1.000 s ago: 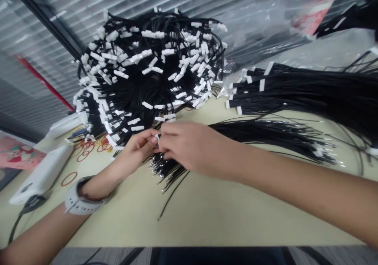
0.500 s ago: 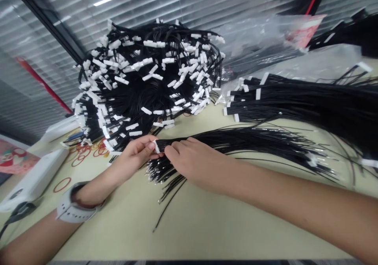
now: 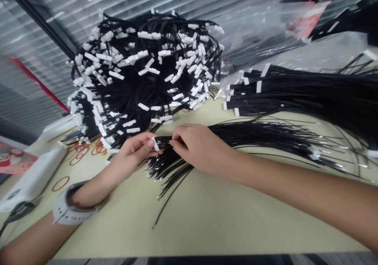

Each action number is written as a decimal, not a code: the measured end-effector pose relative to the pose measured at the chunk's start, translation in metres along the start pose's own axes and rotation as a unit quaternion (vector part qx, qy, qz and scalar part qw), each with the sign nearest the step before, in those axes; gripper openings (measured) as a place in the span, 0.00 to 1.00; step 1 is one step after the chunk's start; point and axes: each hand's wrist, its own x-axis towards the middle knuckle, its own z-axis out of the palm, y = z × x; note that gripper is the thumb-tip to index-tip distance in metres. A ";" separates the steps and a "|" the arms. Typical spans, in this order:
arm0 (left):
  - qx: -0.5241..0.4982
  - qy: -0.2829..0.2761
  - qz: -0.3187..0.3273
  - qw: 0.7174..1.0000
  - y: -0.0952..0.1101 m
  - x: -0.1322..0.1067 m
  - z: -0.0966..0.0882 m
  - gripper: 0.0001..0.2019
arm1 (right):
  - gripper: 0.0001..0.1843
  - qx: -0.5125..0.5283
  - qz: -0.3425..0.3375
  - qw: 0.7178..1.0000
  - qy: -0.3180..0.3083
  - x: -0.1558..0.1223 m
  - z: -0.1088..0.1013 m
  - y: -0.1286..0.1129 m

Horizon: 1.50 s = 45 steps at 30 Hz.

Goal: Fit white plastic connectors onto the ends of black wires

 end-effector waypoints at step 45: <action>-0.069 0.022 -0.056 0.996 0.004 0.000 0.001 0.06 | 0.10 -0.059 -0.216 0.957 0.184 -0.001 0.001 0.000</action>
